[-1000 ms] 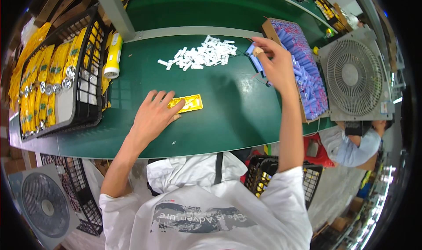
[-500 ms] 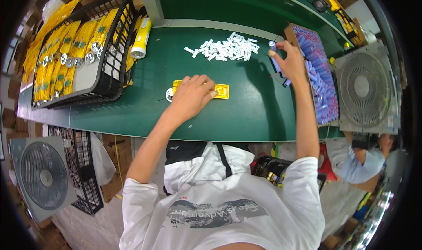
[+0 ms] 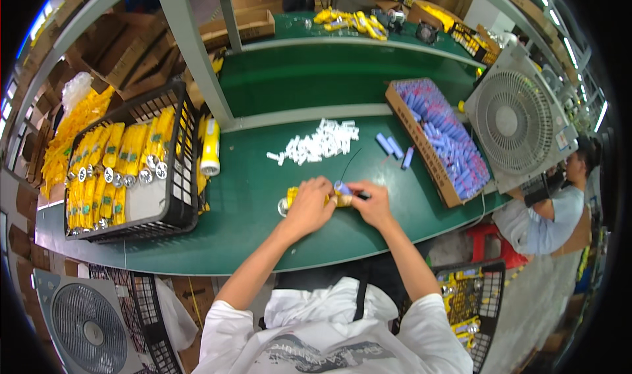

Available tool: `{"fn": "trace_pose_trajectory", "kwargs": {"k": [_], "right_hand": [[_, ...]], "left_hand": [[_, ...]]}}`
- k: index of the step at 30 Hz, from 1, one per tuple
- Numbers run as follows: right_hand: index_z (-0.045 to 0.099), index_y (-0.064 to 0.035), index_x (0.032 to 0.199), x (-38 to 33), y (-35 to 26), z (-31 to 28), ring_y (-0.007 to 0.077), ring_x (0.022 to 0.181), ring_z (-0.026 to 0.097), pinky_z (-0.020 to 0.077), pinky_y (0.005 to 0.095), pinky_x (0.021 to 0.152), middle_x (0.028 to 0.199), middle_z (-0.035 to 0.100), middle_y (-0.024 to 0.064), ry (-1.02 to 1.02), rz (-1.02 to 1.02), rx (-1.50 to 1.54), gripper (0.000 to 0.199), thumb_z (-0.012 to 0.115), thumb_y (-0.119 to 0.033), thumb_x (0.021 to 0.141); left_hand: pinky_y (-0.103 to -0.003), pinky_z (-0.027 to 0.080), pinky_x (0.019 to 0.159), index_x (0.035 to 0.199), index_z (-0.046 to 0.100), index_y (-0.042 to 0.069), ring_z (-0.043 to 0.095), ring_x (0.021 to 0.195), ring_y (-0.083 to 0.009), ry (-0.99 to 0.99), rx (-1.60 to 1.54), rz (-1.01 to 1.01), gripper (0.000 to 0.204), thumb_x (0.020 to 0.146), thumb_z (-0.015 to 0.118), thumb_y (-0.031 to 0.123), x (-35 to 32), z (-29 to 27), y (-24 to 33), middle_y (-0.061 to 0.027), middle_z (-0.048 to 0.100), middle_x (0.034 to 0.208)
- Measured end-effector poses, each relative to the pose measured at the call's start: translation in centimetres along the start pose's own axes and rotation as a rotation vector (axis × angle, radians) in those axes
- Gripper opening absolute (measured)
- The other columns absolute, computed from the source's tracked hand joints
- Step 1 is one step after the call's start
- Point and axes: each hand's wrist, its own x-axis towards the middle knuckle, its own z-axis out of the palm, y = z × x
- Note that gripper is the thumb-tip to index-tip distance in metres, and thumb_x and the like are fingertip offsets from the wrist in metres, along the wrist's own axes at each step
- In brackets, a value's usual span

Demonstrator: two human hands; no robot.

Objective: The person assembles flashlights by inserting batteries and wiring into plastic flashlight casings by hand and placing the assembled flashlights into a crate.

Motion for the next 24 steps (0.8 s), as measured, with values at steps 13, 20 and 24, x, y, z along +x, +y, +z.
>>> {"fn": "trace_pose_trajectory", "kwargs": {"k": [13, 20, 24], "right_hand": [[0.079, -0.0024, 0.099, 1.3, -1.4, -1.7, 0.0243, 0.094, 0.07, 0.0557, 0.0367, 0.084, 0.1, 0.077, 0.0089, -0.251, 0.185, 0.097, 0.024, 0.087, -0.009, 0.077], [0.076, -0.0112, 0.111, 1.5, 0.6, -1.0, 0.0276, 0.099, 0.067, 0.0544, 0.0412, 0.085, 0.105, 0.074, 0.0048, -0.227, -0.278, -0.202, 0.033, 0.083, -0.009, 0.078], [0.077, -0.0099, 0.109, 2.1, 0.1, -1.2, 0.028, 0.096, 0.067, 0.055, 0.0421, 0.085, 0.101, 0.073, 0.0058, -0.271, -0.278, -0.144, 0.031, 0.082, -0.007, 0.079]], "left_hand": [[-0.043, 0.047, 0.099, 0.103, 0.07, 0.001, 0.063, 0.11, -0.0319, -0.015, -0.011, -0.039, 0.016, 0.088, 0.07, 0.006, -1.7, -3.1, -0.4, -0.0119, 0.069, 0.117], [-0.044, 0.047, 0.1, 0.104, 0.068, 0.005, 0.062, 0.111, -0.0331, 0.032, -0.026, 0.125, 0.015, 0.088, 0.07, 0.003, -1.3, -2.0, -2.2, -0.0119, 0.069, 0.119], [-0.044, 0.048, 0.094, 0.102, 0.066, 0.003, 0.065, 0.108, -0.0331, 0.091, -0.047, 0.135, 0.015, 0.088, 0.07, 0.004, -1.4, -2.0, -2.6, -0.0127, 0.071, 0.117]]}}
